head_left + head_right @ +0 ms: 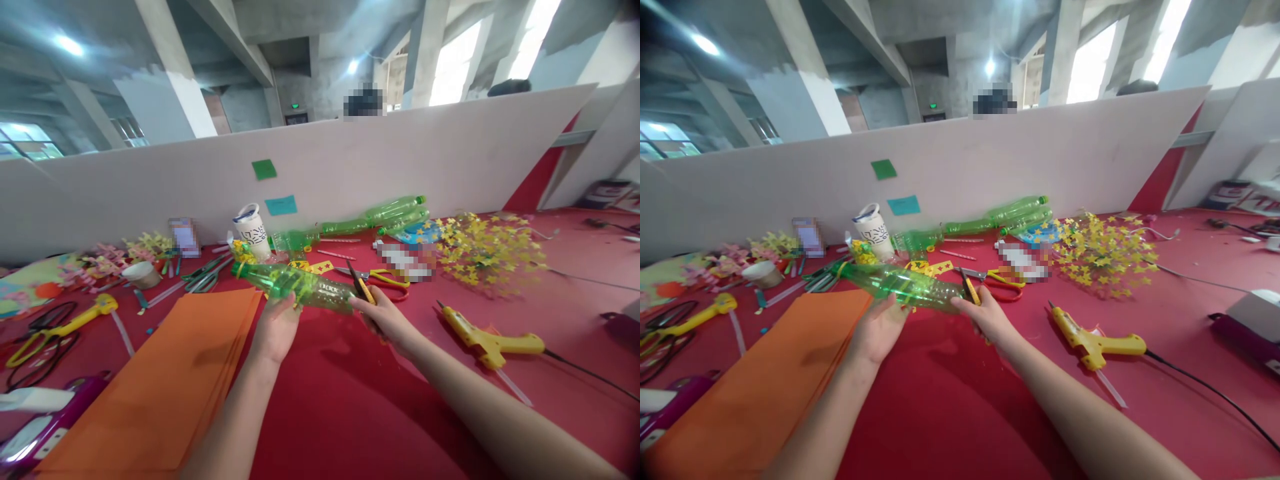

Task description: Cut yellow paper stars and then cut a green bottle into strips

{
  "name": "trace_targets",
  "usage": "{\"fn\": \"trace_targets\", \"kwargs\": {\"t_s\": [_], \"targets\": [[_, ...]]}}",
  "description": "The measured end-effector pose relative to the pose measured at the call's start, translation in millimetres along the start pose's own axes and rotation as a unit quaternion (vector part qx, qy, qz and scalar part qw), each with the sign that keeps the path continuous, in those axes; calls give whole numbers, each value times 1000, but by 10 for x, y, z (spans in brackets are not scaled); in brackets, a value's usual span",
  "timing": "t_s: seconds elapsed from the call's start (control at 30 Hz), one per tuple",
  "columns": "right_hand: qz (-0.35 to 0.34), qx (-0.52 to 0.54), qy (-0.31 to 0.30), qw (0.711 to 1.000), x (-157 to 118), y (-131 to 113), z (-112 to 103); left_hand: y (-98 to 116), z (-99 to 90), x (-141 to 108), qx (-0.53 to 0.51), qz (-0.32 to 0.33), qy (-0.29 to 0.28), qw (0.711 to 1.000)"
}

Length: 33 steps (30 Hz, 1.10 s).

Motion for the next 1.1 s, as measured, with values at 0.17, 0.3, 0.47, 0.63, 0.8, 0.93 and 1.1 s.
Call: {"fn": "trace_targets", "kwargs": {"t_s": [0.17, 0.3, 0.47, 0.63, 0.8, 0.93, 1.1], "targets": [[-39, 150, 20, 988, 89, -99, -217, -5, 57, -38, 9, -58, -49, 997], [-78, 166, 70, 980, 131, -177, -454, 226, -51, 26, 3, -32, -48, 998], [-71, 163, 93, 980, 133, -189, -546, 332, -165, 93, 0, -32, -38, 999], [-63, 196, 69, 976, 143, -158, -449, 248, 10, 32, 23, 10, -80, 996], [-26, 165, -23, 986, 43, -93, -76, 141, 201, -88, 128, 52, -57, 989], [-25, 135, -36, 990, -8, -118, -25, 545, 251, -159, 144, 110, -48, 982], [-11, 120, -22, 992, -1, -83, -45, 960, -8, -198, 233, 79, -4, 969]]}}
Point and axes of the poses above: each hand's wrist, its own x-axis towards the middle knuckle, its own z-axis out of the palm, y = z × x, the point moved 10 cm from there along x, towards the middle knuckle, and after that the axes turned 5 degrees about z, right-handed, at the moved point
